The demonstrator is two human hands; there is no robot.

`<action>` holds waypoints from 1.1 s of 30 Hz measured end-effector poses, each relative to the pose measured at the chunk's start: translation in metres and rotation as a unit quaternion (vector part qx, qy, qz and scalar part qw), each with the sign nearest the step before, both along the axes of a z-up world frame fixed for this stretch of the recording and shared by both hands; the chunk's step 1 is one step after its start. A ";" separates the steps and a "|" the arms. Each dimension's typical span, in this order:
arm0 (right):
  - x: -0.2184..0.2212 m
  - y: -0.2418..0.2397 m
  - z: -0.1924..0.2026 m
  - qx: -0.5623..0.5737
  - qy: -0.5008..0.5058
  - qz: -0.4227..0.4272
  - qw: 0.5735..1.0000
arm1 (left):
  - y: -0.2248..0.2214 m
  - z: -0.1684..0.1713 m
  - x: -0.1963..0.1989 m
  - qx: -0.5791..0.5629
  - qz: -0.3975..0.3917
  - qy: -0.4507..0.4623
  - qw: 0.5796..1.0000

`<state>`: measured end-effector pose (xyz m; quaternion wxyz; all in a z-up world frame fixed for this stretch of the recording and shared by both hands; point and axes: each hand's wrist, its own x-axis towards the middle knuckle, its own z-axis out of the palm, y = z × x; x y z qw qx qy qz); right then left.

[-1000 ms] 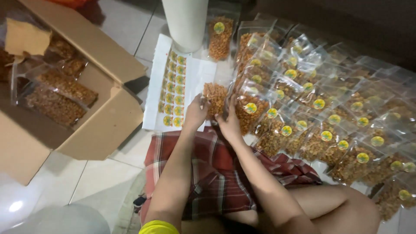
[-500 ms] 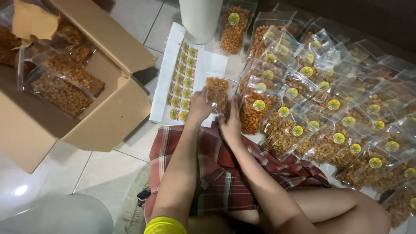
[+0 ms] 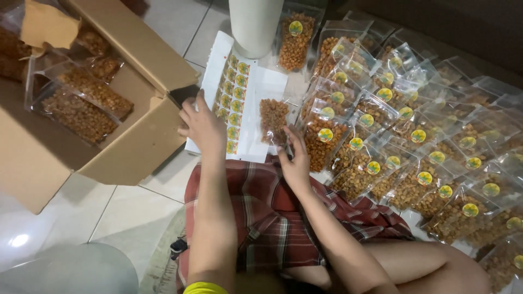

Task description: The person labels clear plastic bags of snacks by peeling small round stickers from a sheet and pressing them onto each bag.

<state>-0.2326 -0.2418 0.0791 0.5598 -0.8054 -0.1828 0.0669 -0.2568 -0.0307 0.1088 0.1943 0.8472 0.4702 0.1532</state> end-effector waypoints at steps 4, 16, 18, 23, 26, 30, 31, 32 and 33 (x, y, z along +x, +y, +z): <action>0.000 -0.002 0.002 0.036 0.017 0.006 0.999 | -0.002 0.001 0.003 -0.026 -0.016 0.020 0.999; 0.027 -0.014 0.014 0.080 -0.001 -0.019 0.997 | 0.002 0.087 -0.071 0.071 -0.133 -0.173 0.973; 0.044 -0.017 0.035 0.078 -0.031 -0.005 0.996 | 0.004 0.098 -0.076 0.100 -0.166 -0.196 0.961; 0.081 -0.029 0.102 0.080 -0.138 0.022 0.987 | 0.006 0.120 -0.087 0.151 -0.258 -0.239 0.924; 0.096 -0.040 0.143 0.062 -0.219 0.026 0.973 | 0.005 0.125 -0.089 0.148 -0.308 -0.255 0.905; 0.119 -0.050 0.176 -0.048 -0.313 0.091 0.944 | -0.001 0.132 -0.090 0.105 -0.334 -0.233 0.907; 0.125 -0.051 0.181 -0.066 -0.301 0.126 0.943 | 0.000 0.131 -0.089 0.101 -0.346 -0.235 0.903; 0.129 -0.051 0.182 -0.065 -0.303 0.124 0.943 | -0.001 0.132 -0.089 0.102 -0.347 -0.236 0.902; 0.133 -0.050 0.184 -0.077 -0.287 0.157 0.942 | -0.001 0.133 -0.089 0.095 -0.354 -0.234 0.900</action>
